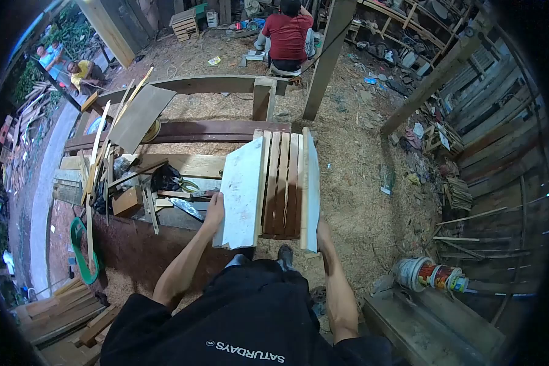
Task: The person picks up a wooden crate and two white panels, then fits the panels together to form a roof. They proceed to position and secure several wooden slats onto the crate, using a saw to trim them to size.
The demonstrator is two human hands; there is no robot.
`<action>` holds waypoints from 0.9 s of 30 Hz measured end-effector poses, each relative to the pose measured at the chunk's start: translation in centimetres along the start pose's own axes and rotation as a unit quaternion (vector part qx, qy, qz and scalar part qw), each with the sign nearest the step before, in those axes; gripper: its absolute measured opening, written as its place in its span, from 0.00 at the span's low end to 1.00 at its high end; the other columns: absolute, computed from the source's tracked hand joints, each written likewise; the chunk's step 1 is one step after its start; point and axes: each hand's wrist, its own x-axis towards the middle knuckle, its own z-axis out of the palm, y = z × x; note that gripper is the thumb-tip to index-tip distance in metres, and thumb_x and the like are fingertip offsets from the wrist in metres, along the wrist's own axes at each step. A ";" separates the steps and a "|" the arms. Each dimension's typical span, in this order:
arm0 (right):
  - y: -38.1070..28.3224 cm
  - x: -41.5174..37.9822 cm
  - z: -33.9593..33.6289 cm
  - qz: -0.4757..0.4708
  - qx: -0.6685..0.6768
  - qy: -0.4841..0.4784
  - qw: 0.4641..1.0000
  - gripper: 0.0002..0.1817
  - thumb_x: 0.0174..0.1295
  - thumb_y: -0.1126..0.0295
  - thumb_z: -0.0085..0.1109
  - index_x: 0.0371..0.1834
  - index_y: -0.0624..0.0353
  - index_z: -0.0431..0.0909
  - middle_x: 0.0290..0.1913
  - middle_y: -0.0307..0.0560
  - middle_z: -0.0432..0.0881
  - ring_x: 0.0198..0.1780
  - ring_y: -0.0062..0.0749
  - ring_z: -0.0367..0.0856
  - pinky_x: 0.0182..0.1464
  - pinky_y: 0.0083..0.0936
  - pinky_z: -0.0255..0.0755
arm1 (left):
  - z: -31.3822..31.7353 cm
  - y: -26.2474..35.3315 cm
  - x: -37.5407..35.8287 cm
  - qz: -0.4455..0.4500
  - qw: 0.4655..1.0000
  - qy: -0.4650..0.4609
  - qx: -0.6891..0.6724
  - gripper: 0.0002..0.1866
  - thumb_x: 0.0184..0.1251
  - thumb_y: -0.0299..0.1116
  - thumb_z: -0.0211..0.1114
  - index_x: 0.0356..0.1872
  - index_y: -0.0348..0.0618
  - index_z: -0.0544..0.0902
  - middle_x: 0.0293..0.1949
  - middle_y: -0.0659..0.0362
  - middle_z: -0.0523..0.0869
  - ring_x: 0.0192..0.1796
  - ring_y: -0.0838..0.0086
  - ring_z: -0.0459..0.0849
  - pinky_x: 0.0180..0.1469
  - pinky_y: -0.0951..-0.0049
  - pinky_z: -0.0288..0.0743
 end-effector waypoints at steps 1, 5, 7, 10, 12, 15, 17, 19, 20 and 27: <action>-1.7 -2.0 1.3 -0.042 -0.064 0.073 0.994 0.32 0.69 0.45 0.30 0.50 0.64 0.74 0.38 0.50 0.79 0.36 0.36 0.78 0.39 0.36 0.74 | 1.0 -0.4 0.7 0.020 1.000 0.009 0.004 0.26 0.72 0.47 0.42 0.57 0.32 0.69 0.51 0.43 0.77 0.54 0.60 0.75 0.56 0.68 0.65; -3.0 -3.2 1.7 -0.017 -0.042 0.052 0.998 0.38 0.69 0.43 0.24 0.55 0.69 0.71 0.45 0.52 0.79 0.44 0.35 0.79 0.48 0.32 0.72 | 3.7 0.7 1.5 0.032 0.999 -0.025 -0.002 0.25 0.72 0.45 0.43 0.58 0.33 0.68 0.51 0.45 0.77 0.54 0.63 0.75 0.57 0.69 0.65; -1.4 -1.5 0.9 -0.079 -0.088 0.050 0.992 0.38 0.69 0.43 0.24 0.54 0.69 0.72 0.44 0.52 0.80 0.44 0.36 0.79 0.48 0.32 0.72 | 4.5 1.8 1.2 0.031 0.998 -0.047 -0.038 0.25 0.72 0.44 0.43 0.58 0.32 0.69 0.51 0.46 0.77 0.54 0.64 0.74 0.57 0.70 0.64; -0.4 0.4 -0.1 -0.071 -0.131 0.074 0.986 0.38 0.69 0.44 0.24 0.51 0.69 0.74 0.44 0.54 0.80 0.44 0.37 0.79 0.48 0.32 0.72 | 5.5 1.2 2.1 0.064 0.996 -0.057 -0.034 0.25 0.72 0.44 0.43 0.58 0.32 0.68 0.51 0.46 0.77 0.55 0.65 0.74 0.58 0.70 0.64; -0.5 0.7 -0.1 -0.054 -0.165 0.087 0.981 0.37 0.69 0.44 0.24 0.50 0.70 0.75 0.44 0.55 0.80 0.45 0.39 0.79 0.49 0.33 0.71 | 5.9 0.6 2.5 0.070 0.995 -0.063 -0.041 0.25 0.72 0.44 0.44 0.58 0.32 0.68 0.52 0.46 0.77 0.55 0.64 0.74 0.58 0.69 0.64; -2.4 -1.0 0.9 -0.056 -0.220 0.088 0.970 0.37 0.70 0.46 0.24 0.49 0.70 0.75 0.45 0.57 0.80 0.47 0.41 0.79 0.50 0.33 0.70 | 6.2 0.5 2.9 0.062 0.996 -0.053 -0.032 0.26 0.72 0.45 0.44 0.59 0.32 0.67 0.54 0.45 0.76 0.57 0.62 0.73 0.59 0.69 0.63; -3.4 -1.6 1.6 -0.052 -0.229 0.086 0.968 0.37 0.70 0.46 0.24 0.50 0.71 0.75 0.46 0.58 0.80 0.48 0.42 0.79 0.52 0.33 0.69 | 6.5 0.4 3.1 0.051 0.997 -0.043 -0.031 0.26 0.72 0.45 0.44 0.60 0.32 0.67 0.54 0.45 0.75 0.57 0.62 0.73 0.59 0.69 0.63; -3.4 -0.9 1.8 -0.044 -0.204 0.082 0.974 0.37 0.70 0.46 0.24 0.50 0.71 0.75 0.46 0.58 0.80 0.48 0.42 0.79 0.53 0.33 0.68 | 6.6 0.5 3.5 0.056 0.997 -0.033 -0.033 0.27 0.72 0.45 0.44 0.60 0.32 0.67 0.55 0.44 0.75 0.58 0.61 0.73 0.59 0.69 0.63; -3.3 -0.6 1.9 -0.037 -0.192 0.080 0.977 0.37 0.70 0.46 0.24 0.50 0.71 0.75 0.46 0.59 0.80 0.49 0.42 0.79 0.53 0.33 0.68 | 6.8 0.4 3.6 0.065 0.997 -0.030 -0.034 0.27 0.72 0.46 0.44 0.60 0.33 0.67 0.55 0.44 0.75 0.58 0.61 0.72 0.59 0.69 0.63; -4.2 0.8 2.5 -0.113 -0.167 0.082 0.976 0.38 0.70 0.45 0.24 0.52 0.72 0.73 0.47 0.59 0.79 0.51 0.41 0.77 0.54 0.31 0.67 | 7.2 3.2 2.4 0.031 0.999 -0.015 -0.033 0.24 0.74 0.41 0.41 0.60 0.32 0.66 0.55 0.48 0.74 0.56 0.67 0.72 0.60 0.70 0.62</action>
